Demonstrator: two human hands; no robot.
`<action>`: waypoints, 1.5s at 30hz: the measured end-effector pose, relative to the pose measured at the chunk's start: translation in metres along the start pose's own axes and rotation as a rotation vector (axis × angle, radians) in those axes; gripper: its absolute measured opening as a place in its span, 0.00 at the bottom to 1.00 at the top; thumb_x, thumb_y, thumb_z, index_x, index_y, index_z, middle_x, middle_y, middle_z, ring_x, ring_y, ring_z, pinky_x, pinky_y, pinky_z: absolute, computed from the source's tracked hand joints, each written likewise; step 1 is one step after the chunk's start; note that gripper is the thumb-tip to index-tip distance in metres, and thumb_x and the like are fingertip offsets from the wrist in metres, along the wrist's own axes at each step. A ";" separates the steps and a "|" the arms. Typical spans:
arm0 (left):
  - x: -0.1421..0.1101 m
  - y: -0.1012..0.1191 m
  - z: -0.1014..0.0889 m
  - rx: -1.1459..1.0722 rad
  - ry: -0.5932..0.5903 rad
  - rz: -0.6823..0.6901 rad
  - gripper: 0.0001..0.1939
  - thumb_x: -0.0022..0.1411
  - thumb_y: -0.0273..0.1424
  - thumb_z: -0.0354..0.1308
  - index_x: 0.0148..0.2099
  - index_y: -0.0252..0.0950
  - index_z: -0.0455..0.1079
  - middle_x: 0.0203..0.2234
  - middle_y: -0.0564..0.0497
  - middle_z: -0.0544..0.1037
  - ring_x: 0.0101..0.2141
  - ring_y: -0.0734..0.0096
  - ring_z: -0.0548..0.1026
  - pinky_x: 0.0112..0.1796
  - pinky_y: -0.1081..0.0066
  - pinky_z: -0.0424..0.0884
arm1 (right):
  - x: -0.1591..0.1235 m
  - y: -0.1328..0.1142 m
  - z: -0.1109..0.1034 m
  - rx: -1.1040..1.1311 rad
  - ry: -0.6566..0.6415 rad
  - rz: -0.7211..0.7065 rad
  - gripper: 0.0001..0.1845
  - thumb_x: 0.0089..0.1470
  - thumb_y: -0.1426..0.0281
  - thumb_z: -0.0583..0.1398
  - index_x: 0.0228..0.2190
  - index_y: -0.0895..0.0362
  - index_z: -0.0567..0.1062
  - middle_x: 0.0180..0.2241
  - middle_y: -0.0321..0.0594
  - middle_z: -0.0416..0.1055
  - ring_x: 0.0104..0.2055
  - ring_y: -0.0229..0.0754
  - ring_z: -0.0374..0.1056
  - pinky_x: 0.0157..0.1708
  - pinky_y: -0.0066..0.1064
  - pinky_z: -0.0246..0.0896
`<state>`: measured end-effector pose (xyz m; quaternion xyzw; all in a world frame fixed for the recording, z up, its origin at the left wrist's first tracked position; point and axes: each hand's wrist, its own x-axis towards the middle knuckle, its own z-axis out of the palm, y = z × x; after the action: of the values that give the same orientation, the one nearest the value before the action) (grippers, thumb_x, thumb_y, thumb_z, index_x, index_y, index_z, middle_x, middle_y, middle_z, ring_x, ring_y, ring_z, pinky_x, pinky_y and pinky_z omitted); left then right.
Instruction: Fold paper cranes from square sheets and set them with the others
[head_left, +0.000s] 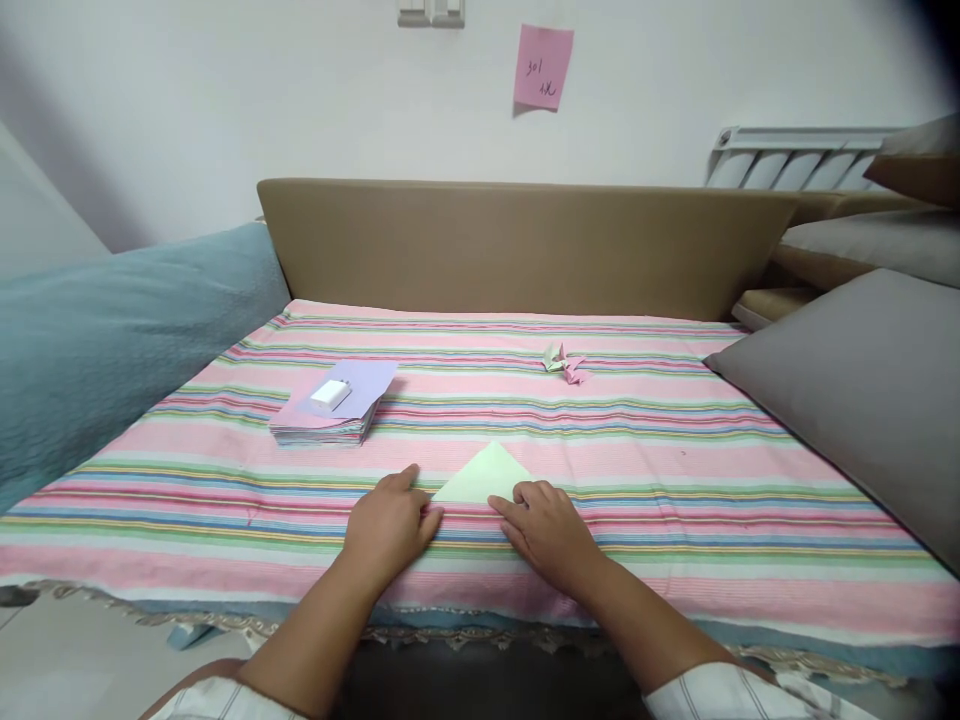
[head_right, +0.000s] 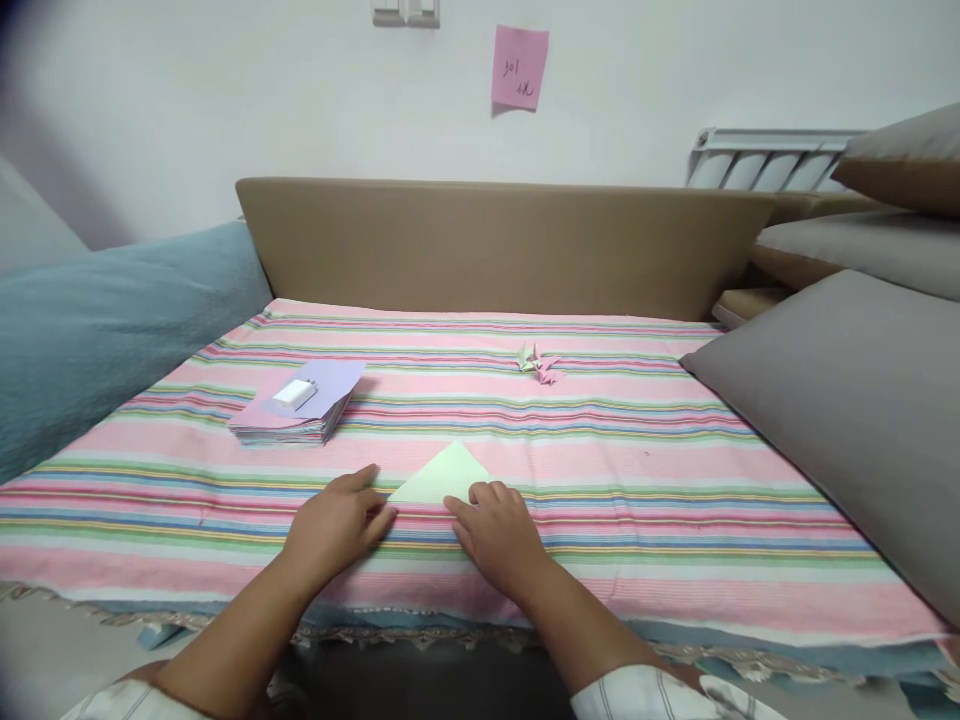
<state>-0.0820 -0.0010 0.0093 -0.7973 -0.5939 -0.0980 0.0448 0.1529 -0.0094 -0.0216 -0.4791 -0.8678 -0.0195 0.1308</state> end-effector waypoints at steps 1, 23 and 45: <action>0.001 -0.002 0.000 0.002 0.016 -0.003 0.13 0.58 0.36 0.51 0.30 0.38 0.75 0.49 0.44 0.71 0.42 0.54 0.73 0.39 0.57 0.71 | 0.000 0.000 0.000 0.005 -0.004 -0.001 0.16 0.59 0.64 0.52 0.49 0.46 0.66 0.37 0.40 0.64 0.37 0.42 0.56 0.35 0.33 0.47; -0.008 0.038 0.016 -0.236 -0.034 0.423 0.18 0.54 0.37 0.59 0.46 0.37 0.67 0.51 0.45 0.69 0.49 0.56 0.66 0.50 0.57 0.63 | -0.010 0.020 -0.006 0.070 0.031 0.034 0.12 0.58 0.66 0.53 0.41 0.50 0.73 0.31 0.39 0.64 0.35 0.40 0.57 0.35 0.31 0.50; 0.012 0.001 0.004 -0.203 -0.010 -0.017 0.12 0.62 0.36 0.47 0.36 0.39 0.70 0.32 0.50 0.76 0.35 0.66 0.72 0.36 0.68 0.66 | -0.018 0.067 -0.019 0.267 -0.054 0.327 0.07 0.49 0.65 0.59 0.25 0.55 0.71 0.30 0.37 0.68 0.34 0.40 0.64 0.32 0.28 0.56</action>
<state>-0.0773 0.0105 0.0081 -0.7931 -0.5879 -0.1540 -0.0403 0.2216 0.0088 -0.0133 -0.5924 -0.7764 0.1302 0.1713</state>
